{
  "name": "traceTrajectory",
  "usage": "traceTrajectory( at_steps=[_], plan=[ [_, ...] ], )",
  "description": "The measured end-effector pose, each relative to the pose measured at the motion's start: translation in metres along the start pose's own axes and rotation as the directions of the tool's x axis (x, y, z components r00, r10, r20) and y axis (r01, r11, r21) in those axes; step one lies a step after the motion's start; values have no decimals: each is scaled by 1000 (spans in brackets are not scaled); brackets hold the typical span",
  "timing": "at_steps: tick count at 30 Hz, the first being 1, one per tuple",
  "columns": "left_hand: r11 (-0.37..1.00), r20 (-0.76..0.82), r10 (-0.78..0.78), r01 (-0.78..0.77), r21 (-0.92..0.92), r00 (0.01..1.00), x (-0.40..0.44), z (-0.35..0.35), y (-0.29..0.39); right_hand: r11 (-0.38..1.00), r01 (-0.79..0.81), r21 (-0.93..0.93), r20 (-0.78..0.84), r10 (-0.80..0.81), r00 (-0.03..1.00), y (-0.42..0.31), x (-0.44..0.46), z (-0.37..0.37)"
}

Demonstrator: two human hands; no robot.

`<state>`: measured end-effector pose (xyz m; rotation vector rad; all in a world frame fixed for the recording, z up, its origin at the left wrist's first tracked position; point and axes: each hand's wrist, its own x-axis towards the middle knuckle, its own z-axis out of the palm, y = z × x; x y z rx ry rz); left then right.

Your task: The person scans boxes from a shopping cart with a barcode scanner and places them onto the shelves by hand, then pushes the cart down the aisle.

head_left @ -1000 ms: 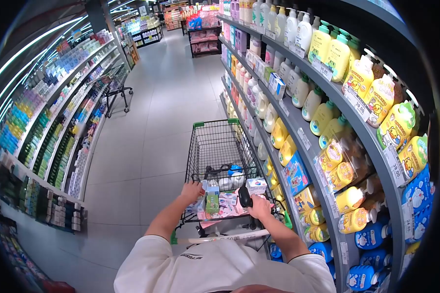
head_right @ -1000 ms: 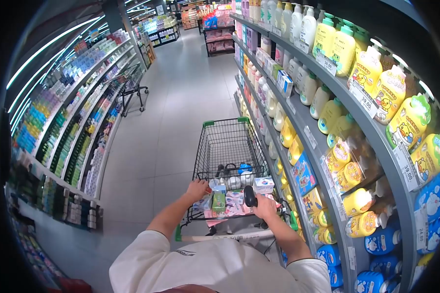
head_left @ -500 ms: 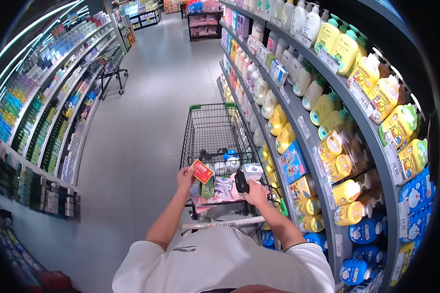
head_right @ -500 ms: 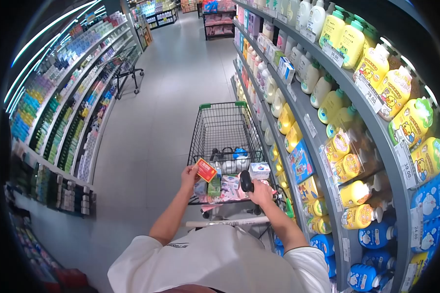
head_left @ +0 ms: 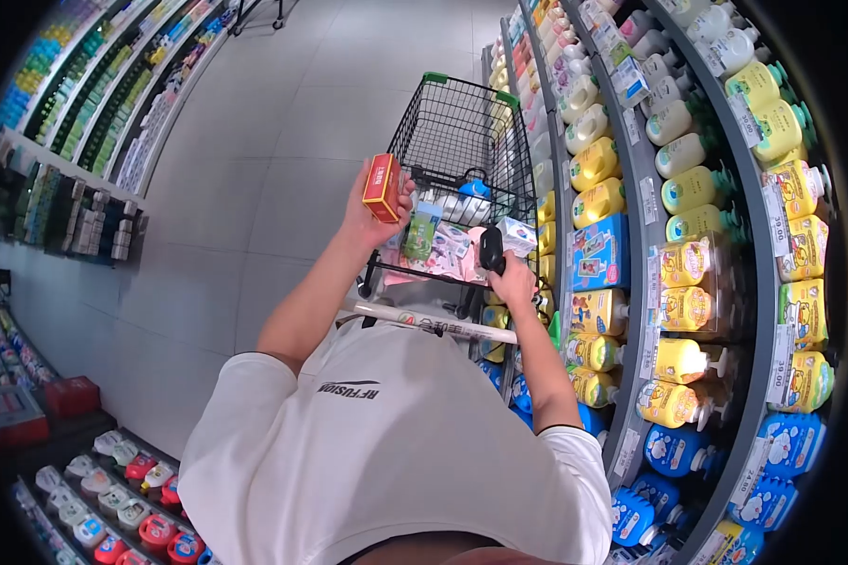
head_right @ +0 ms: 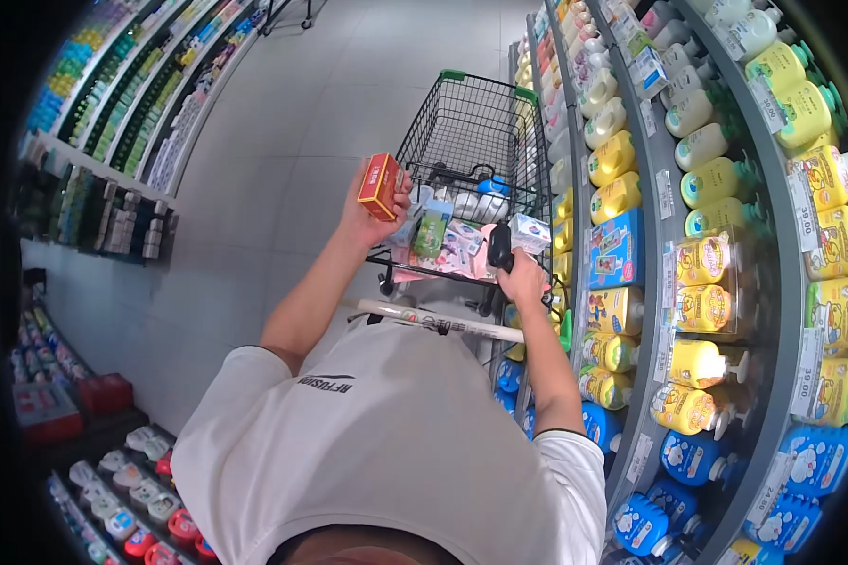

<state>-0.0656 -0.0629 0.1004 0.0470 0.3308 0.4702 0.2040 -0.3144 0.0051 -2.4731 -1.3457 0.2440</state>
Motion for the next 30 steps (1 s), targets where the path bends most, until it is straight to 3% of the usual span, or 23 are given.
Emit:
traceTrajectory(
  at_steps=[4, 12, 16, 19, 22, 26, 28, 29, 30],
  plan=[
    [996, 148, -68, 58, 71, 987, -6, 11, 0, 1000, -28, 5, 57, 27, 998, -2, 3, -5],
    [982, 140, -144, 125, 141, 980, -24, 25, -4, 998, 59, 4, 96, -59, 994, -13, -6, -45],
    [968, 148, -165, 132, 212, 975, -28, 28, 1, 999, 46, 24, -54, -45, 998, -16, -21, -75],
    [966, 212, -208, 167, 196, 955, -27, 33, 0, 991, -38, 131, -266, 72, 961, -23, -47, -105],
    [942, 117, -181, 138, 306, 976, -24, 38, -7, 978, -39, 203, -381, 115, 917, -37, -79, -127],
    [933, 76, -233, 200, 299, 970, -15, 37, -19, 907, -42, 418, -314, 188, 931, -63, -118, -147],
    [906, 57, -291, 257, 336, 955, -7, 36, -27, 900, 87, 427, -337, 69, 939, -71, -130, -144],
    [900, 31, -289, 261, 348, 957, -3, 31, -32, 887, -3, 461, -207, 111, 972, -74, -138, -140],
    [892, 8, -290, 268, 364, 957, 2, 25, -37, 889, 27, 458, -150, 47, 988, -75, -141, -137]
  ],
)
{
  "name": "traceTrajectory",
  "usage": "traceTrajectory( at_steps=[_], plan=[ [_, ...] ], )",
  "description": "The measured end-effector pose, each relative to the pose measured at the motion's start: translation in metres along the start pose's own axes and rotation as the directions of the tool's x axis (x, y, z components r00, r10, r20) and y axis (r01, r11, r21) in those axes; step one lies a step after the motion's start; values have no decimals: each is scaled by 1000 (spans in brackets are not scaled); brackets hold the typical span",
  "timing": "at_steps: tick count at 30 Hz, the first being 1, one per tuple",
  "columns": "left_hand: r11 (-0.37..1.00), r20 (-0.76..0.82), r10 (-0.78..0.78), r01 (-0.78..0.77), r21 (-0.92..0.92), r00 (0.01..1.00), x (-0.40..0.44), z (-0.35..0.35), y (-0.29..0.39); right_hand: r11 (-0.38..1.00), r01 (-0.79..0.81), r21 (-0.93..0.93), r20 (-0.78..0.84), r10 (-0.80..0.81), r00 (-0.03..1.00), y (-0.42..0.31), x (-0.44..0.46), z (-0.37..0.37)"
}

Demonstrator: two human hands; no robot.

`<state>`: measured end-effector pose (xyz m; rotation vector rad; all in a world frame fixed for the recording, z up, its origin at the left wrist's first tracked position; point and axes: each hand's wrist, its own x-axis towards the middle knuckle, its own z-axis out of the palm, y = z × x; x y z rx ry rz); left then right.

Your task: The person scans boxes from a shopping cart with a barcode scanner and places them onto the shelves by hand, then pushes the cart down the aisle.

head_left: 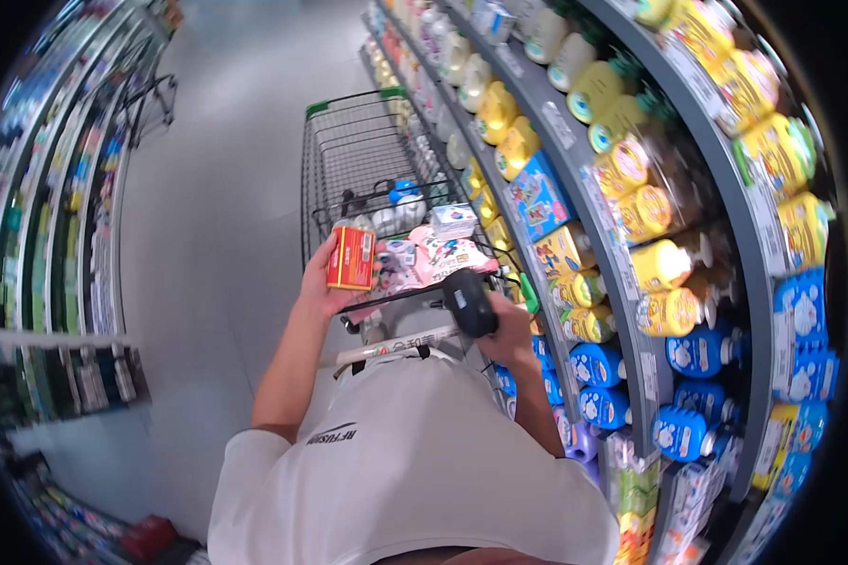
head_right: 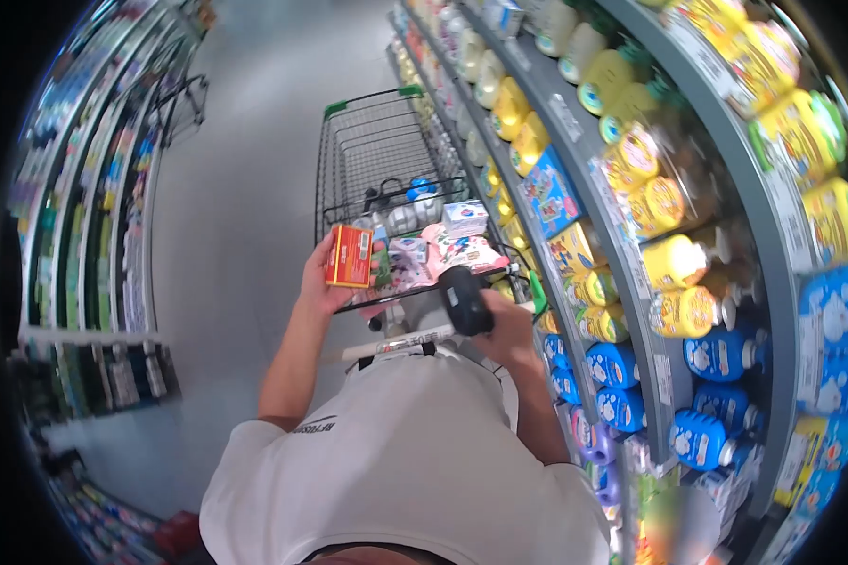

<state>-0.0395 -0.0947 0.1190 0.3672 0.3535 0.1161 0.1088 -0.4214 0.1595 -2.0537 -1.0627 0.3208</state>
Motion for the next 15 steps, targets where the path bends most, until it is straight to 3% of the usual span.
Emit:
traceTrajectory(
  at_steps=[2, 4, 5, 7, 12, 15],
  plan=[
    [997, 11, -56, 55, 62, 998, 16, -15, -15, 999, 9, 35, 50, -11, 999, -10, -10, 7],
    [982, -127, -107, 125, 141, 986, 25, -23, -32, 986, 140, -90, 141, -127, 982, -8, -12, 10],
    [974, -148, -121, 146, 173, 982, 29, -26, -41, 990, 99, -104, 79, -91, 993, -10, -13, 9],
    [949, -145, -175, 206, 239, 974, 33, -22, -56, 977, 174, -122, 103, -162, 981, -12, -16, 6],
    [905, -164, -217, 262, 336, 962, 41, -29, -81, 987, 68, -149, -93, -83, 992, 9, -28, -3],
    [843, -295, -161, 287, 455, 942, 43, -40, -108, 967, -140, -212, -176, 103, 979, 47, -28, 1]
  ],
)
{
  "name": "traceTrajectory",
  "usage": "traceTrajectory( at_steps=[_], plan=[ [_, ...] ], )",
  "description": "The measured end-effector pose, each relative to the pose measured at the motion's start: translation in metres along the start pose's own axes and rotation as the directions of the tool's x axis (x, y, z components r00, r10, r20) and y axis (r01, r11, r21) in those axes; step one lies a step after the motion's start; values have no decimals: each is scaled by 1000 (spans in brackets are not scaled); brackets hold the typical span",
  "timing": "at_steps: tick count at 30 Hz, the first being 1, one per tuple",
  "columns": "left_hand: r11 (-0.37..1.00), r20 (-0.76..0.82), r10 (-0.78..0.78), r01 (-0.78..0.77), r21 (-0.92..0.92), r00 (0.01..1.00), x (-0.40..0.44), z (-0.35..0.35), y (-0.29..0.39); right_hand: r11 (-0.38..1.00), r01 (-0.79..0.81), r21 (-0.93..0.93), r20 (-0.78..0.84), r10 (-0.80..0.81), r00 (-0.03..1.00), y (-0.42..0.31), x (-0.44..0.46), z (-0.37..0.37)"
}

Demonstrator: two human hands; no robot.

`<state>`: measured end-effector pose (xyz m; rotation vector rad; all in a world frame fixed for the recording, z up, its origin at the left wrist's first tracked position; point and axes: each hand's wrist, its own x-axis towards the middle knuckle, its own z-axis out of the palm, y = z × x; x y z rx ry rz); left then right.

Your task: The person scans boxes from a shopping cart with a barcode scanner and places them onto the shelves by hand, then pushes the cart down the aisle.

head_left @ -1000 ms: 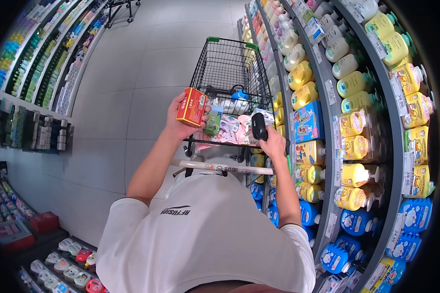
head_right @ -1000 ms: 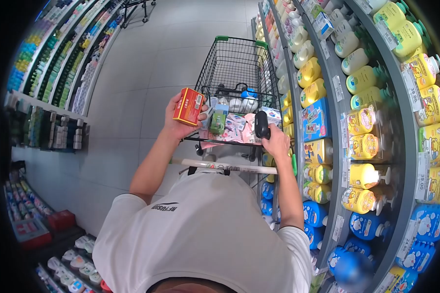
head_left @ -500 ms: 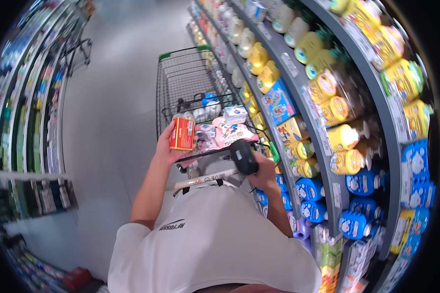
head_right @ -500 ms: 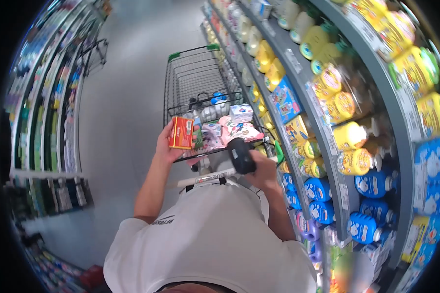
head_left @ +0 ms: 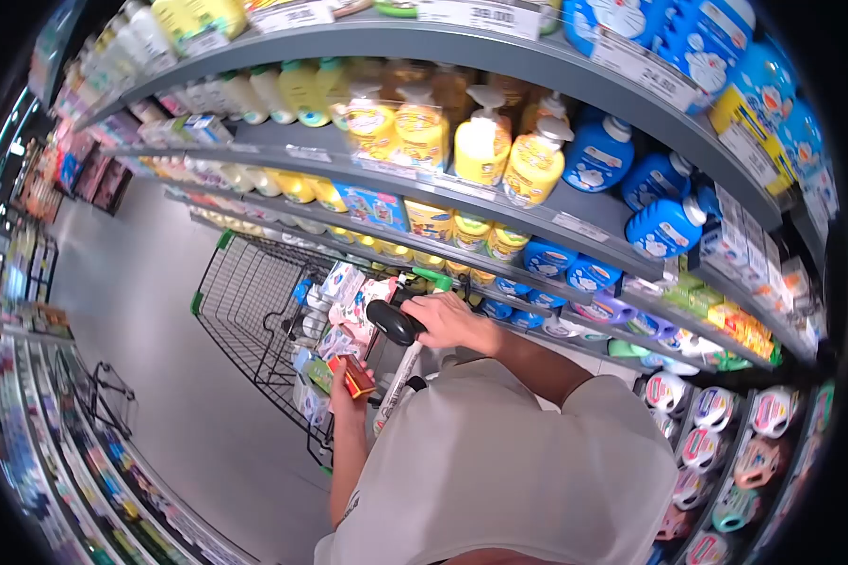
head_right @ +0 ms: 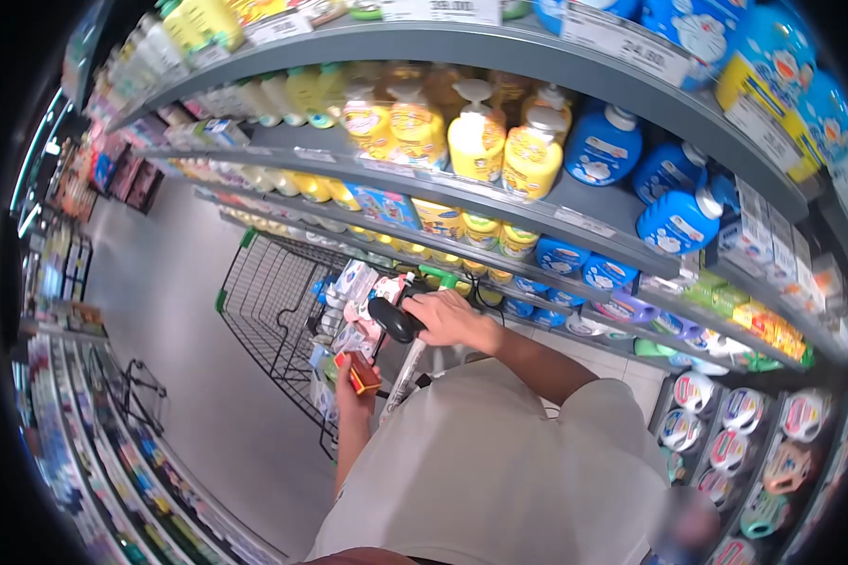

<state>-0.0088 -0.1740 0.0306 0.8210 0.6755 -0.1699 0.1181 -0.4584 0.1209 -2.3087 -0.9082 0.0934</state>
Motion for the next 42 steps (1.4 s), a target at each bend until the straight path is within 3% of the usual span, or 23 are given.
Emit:
traceTrajectory(
  at_steps=[1, 3, 4, 8, 11, 13, 15, 17, 25, 27, 28, 29, 31, 33, 34, 35, 37, 39, 42],
  plan=[
    [999, -71, 3, 0, 38, 997, 1, 1, -10, 1000, -25, 1, -32, 25, 999, 11, 1, 6],
    [951, -133, 216, -178, 252, 967, 8, 3, -35, 990, -62, -126, -19, 60, 998, 30, 5, 19],
    [929, -156, 221, -160, 333, 963, 4, 11, -39, 989, -31, -142, -58, 23, 998, 34, 8, 21],
    [879, -149, 270, -180, 441, 951, 0, 17, -37, 989, 25, -144, -53, -32, 998, 46, 27, 35],
    [817, -79, 370, -284, 502, 926, 6, 15, -42, 984, 79, -161, -100, -96, 990, 51, 45, 38],
    [688, -39, 498, -368, 625, 866, 4, 19, -46, 983, 82, -165, -130, -104, 986, 56, 52, 40],
    [642, -28, 535, -385, 663, 844, 3, 20, -46, 949, 190, -251, -52, -209, 977, 64, 58, 47],
    [560, -3, 597, -414, 718, 802, 2, 21, -49, 953, 199, -227, 44, -194, 980, 67, 64, 52],
    [654, -64, 609, -455, 605, 791, -12, 51, -40, 956, 259, -135, -97, -273, 957, 76, 61, 51],
    [536, 39, 711, -577, 617, 702, -23, 85, -28, 953, 263, -149, -44, -272, 961, 74, 60, 48],
    [355, 184, 811, -716, 601, 556, -18, 98, -25, 945, 284, -161, -83, -300, 950, 74, 59, 48],
    [348, 182, 815, -718, 603, 549, -20, 118, -17, 943, 292, -160, -85, -307, 948, 76, 61, 51],
    [652, 374, 648, -737, 180, 664, -35, 170, 5, 960, 241, -140, 32, -239, 971, 82, 67, 62],
    [854, 408, 473, -521, 7, 781, -36, 211, 12, 967, 240, -89, -37, -244, 969, 86, 63, 72],
    [918, 431, 360, -396, -5, 828, -41, 233, 15, 971, 237, -38, -106, -239, 965, 87, 62, 74],
    [965, 456, 239, -263, -12, 857, -48, 255, 18, 995, 96, -15, 328, -86, 941, 64, 59, 14],
    [981, 539, 109, -177, 77, 835, -54, 290, 21, 993, 113, -15, 278, -105, 955, 81, 44, 18],
    [932, 561, 134, -296, 208, 817, -63, 328, 17, 989, 148, -15, 196, -142, 970, 95, 2, 30],
    [877, 729, 10, -357, 323, 684, -78, 374, 18, 981, 193, -18, 73, -192, 979, 109, -17, 48]
  ],
)
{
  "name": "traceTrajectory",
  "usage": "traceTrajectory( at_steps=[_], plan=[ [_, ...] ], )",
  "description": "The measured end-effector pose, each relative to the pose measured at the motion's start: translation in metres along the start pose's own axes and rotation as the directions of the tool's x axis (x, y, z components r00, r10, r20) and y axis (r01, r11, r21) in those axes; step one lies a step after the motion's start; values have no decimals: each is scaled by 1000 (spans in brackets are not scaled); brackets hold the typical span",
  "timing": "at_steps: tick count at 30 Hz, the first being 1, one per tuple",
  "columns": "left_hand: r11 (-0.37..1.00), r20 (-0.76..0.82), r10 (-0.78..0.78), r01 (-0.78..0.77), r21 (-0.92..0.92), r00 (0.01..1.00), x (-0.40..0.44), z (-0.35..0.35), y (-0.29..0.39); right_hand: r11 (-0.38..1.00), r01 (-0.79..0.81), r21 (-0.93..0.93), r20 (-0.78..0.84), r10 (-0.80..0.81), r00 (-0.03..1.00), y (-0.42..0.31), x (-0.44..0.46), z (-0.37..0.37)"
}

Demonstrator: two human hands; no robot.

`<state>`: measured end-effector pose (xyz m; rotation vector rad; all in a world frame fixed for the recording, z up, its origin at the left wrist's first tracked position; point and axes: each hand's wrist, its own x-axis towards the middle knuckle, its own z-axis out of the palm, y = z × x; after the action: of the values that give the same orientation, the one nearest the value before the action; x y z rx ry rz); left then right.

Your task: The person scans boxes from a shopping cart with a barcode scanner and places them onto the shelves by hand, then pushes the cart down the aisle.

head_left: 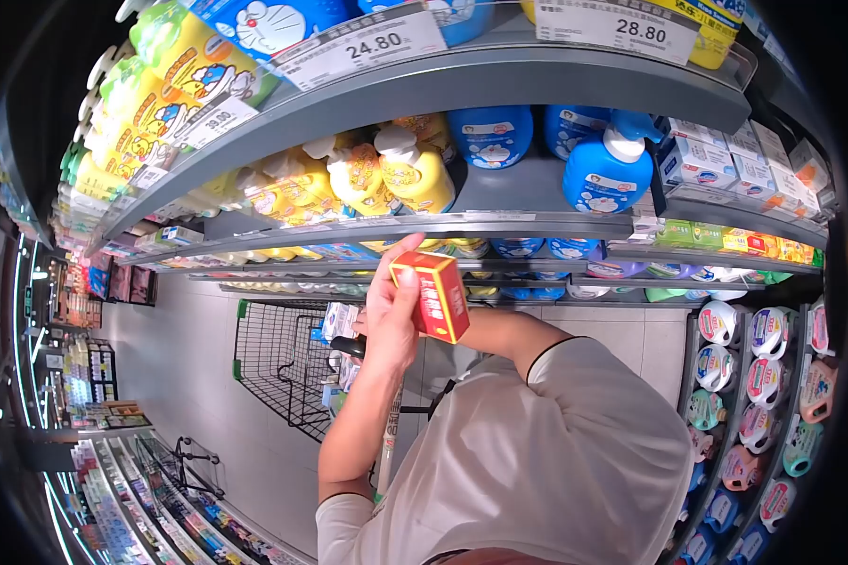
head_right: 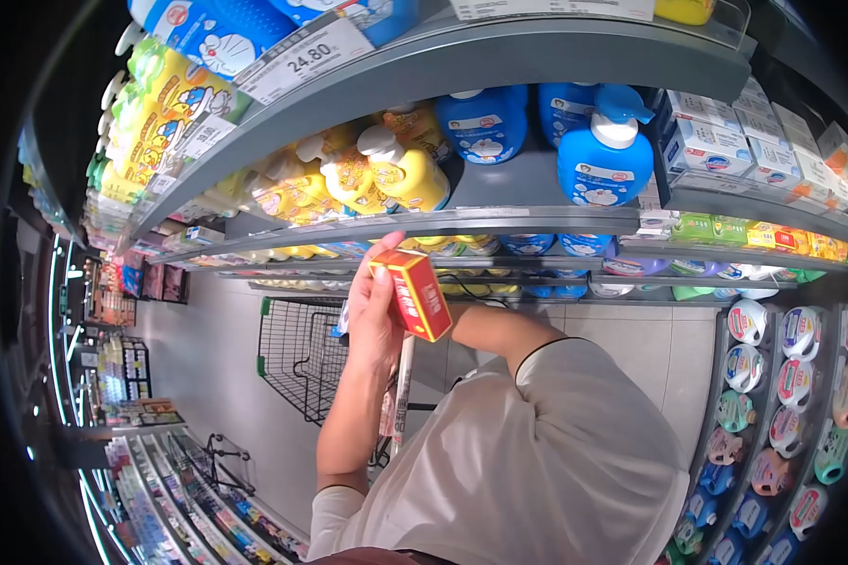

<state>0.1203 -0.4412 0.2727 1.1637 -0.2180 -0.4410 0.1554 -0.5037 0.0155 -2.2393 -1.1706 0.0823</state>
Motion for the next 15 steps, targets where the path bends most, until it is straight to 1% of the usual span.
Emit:
traceTrajectory(
  at_steps=[1, 2, 3, 4, 5, 6, 7, 8, 9, 11, 12, 13, 15],
  plan=[
    [997, 32, 27, -30, 72, 999, 7, 17, 8, 1000, 12, -5, -43, -12, 999, -2, 0, 5],
    [986, 79, 45, -57, 154, 996, 15, 27, 13, 1000, 23, -12, -88, -24, 996, -11, 20, 17],
    [969, 128, 59, -87, 232, 990, 22, 36, 17, 999, 33, -21, -133, -35, 991, -5, 16, 16],
    [912, 136, 166, -204, 356, 977, 30, 50, 21, 999, 44, -29, -176, -48, 983, -1, 19, 20],
    [911, 146, 159, -202, 360, 976, 44, 54, 24, 998, 55, -40, -221, -63, 973, 1, 23, 23],
    [667, 306, 363, -475, 574, 880, 60, 58, 27, 996, 68, -52, -264, -79, 961, 1, 23, 29],
    [305, 506, 477, -675, 672, 719, 73, 62, 30, 995, 81, -66, -307, -97, 947, 3, 13, 37],
    [246, 534, 495, -700, 670, 685, 81, 75, 37, 992, 93, -81, -348, -116, 930, -17, 102, 32],
    [244, 543, 490, -705, 666, 682, 90, 81, 41, 990, 104, -98, -386, -134, 913, -14, 104, 35],
    [-138, 691, 390, -704, 697, 608, 106, 86, 49, 984, 125, -130, -455, -171, 874, -1, 90, 41],
    [-178, 719, 391, -719, 672, 575, 116, 84, 45, 991, 39, -127, -210, -66, 976, 0, 97, 41],
    [-179, 722, 388, -722, 668, 572, 121, 82, 42, 991, 36, -128, -214, -63, 975, 1, 95, 42],
    [-283, 752, 295, -698, 657, 589, 129, 76, 39, 983, 47, -180, -196, -83, 977, -4, 89, 37]
  ],
)
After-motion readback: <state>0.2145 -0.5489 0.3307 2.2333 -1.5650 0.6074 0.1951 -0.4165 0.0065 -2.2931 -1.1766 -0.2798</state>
